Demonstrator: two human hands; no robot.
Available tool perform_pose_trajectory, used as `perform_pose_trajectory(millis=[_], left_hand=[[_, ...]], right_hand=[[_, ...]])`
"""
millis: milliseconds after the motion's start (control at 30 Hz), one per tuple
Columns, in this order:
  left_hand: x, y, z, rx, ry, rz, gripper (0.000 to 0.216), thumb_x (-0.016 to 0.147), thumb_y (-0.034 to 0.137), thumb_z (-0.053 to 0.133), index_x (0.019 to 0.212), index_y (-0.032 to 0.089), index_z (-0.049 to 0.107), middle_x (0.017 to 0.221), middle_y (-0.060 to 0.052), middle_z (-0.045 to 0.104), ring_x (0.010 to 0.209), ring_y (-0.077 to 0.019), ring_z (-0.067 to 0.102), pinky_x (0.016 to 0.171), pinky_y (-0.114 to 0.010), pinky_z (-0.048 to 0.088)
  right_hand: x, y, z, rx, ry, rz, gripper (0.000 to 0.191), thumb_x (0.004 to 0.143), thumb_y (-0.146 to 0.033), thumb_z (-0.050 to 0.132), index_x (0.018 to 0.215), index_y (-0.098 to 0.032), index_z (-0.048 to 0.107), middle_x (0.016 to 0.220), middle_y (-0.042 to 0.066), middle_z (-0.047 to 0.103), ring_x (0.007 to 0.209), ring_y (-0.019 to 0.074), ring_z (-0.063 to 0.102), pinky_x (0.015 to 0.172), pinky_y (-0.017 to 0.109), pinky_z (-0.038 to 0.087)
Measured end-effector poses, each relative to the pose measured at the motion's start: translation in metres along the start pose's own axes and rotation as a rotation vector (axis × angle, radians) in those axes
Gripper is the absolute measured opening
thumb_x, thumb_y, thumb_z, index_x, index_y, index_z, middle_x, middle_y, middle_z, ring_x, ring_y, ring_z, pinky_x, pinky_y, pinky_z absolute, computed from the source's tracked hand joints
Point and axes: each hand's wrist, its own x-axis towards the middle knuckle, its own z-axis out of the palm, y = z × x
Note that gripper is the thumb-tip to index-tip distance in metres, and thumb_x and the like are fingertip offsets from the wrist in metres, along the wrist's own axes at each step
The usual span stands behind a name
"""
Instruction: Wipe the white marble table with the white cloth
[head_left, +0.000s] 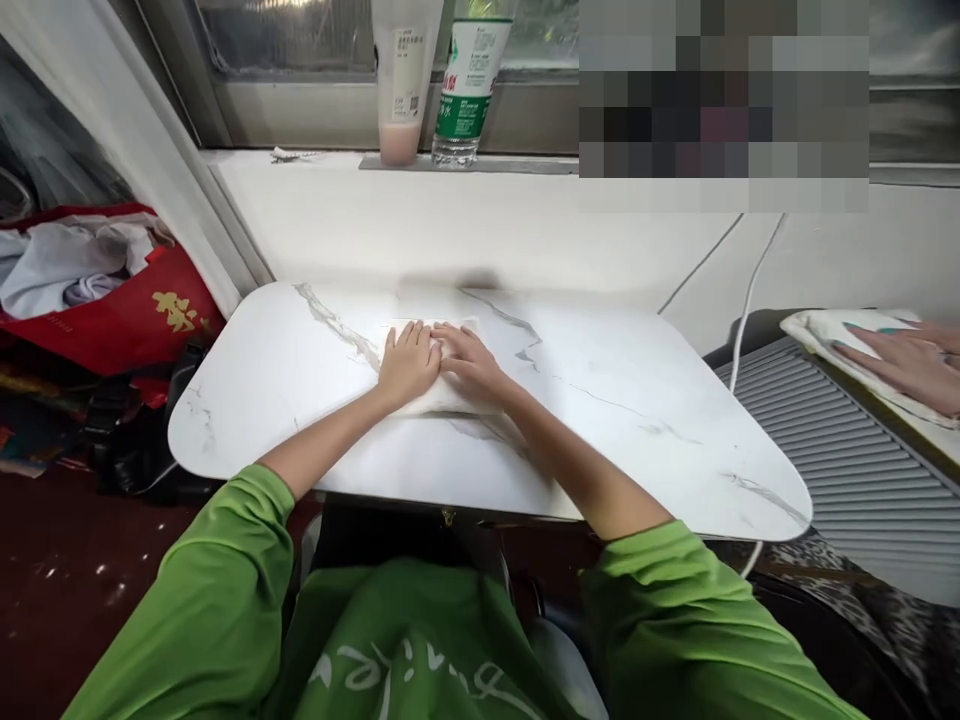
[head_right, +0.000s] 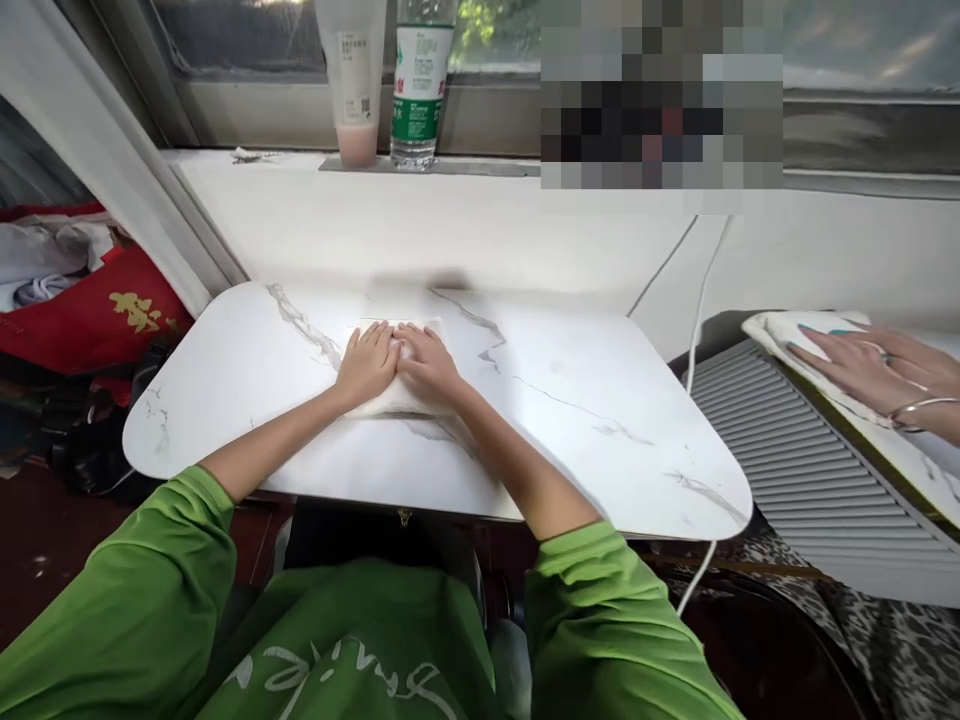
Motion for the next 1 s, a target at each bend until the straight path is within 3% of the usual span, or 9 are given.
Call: perform_pose_trajectory(millis=[233, 300, 400, 500, 667, 833, 1000], left_hand=[[-0.046, 0.028, 0.001, -0.146, -0.039, 0.013, 0.054, 0.100, 0.029, 0.021, 0.149, 0.009, 0.024, 0.154, -0.012, 0.036, 0.146, -0.0195, 0.025, 0.122, -0.043, 0.012], [-0.058, 0.032, 0.001, -0.146, -0.061, 0.086, 0.054, 0.099, 0.027, 0.020, 0.150, 0.010, 0.021, 0.154, -0.011, 0.036, 0.146, -0.0184, 0.025, 0.122, -0.043, 0.012], [-0.070, 0.041, 0.004, -0.052, -0.121, 0.199, 0.054, 0.098, 0.028, 0.024, 0.147, 0.007, 0.028, 0.155, -0.014, 0.033, 0.147, -0.0229, 0.021, 0.121, -0.046, 0.011], [-0.068, 0.051, 0.008, 0.033, -0.142, 0.254, 0.054, 0.098, 0.028, 0.026, 0.146, 0.003, 0.032, 0.156, -0.017, 0.030, 0.147, -0.0252, 0.020, 0.121, -0.047, 0.011], [-0.023, 0.061, 0.015, 0.085, -0.179, 0.258, 0.055, 0.097, 0.026, 0.028, 0.148, 0.004, 0.031, 0.157, -0.015, 0.028, 0.147, -0.0244, 0.021, 0.121, -0.047, 0.011], [0.048, 0.058, 0.025, 0.102, -0.123, 0.217, 0.055, 0.096, 0.024, 0.029, 0.147, 0.005, 0.033, 0.155, -0.014, 0.032, 0.145, -0.0248, 0.026, 0.120, -0.050, 0.010], [0.112, 0.059, 0.036, 0.116, -0.075, 0.193, 0.053, 0.096, 0.024, 0.028, 0.147, 0.009, 0.036, 0.155, -0.012, 0.034, 0.144, -0.0237, 0.028, 0.120, -0.049, 0.014]], right_hand=[[-0.065, -0.016, -0.022, 0.284, -0.089, 0.053, 0.053, 0.081, -0.028, 0.052, 0.134, -0.025, 0.053, 0.147, 0.003, 0.049, 0.147, 0.0230, 0.021, 0.121, 0.049, 0.005], [-0.086, -0.020, -0.024, 0.262, -0.083, 0.045, 0.050, 0.085, -0.033, 0.051, 0.135, -0.028, 0.052, 0.147, 0.002, 0.049, 0.147, 0.0237, 0.022, 0.121, 0.050, 0.005], [-0.112, -0.019, -0.025, 0.157, -0.035, 0.028, 0.052, 0.090, -0.040, 0.049, 0.139, -0.027, 0.046, 0.152, 0.005, 0.043, 0.146, 0.0249, 0.024, 0.121, 0.052, 0.008], [-0.121, -0.009, -0.025, 0.003, 0.031, 0.070, 0.055, 0.092, -0.040, 0.044, 0.144, -0.021, 0.040, 0.155, 0.009, 0.037, 0.146, 0.0248, 0.025, 0.121, 0.050, 0.014], [-0.085, 0.020, -0.032, -0.220, 0.063, 0.164, 0.055, 0.092, -0.029, 0.035, 0.144, -0.014, 0.042, 0.154, 0.011, 0.038, 0.145, 0.0256, 0.028, 0.121, 0.049, 0.020], [-0.019, 0.058, -0.049, -0.366, 0.101, 0.106, 0.055, 0.089, -0.022, 0.033, 0.139, -0.005, 0.047, 0.149, 0.016, 0.045, 0.141, 0.0277, 0.036, 0.118, 0.048, 0.026], [0.032, 0.093, -0.071, -0.360, 0.125, 0.059, 0.054, 0.086, -0.020, 0.034, 0.136, -0.007, 0.051, 0.145, 0.014, 0.050, 0.137, 0.0267, 0.042, 0.116, 0.046, 0.029]])
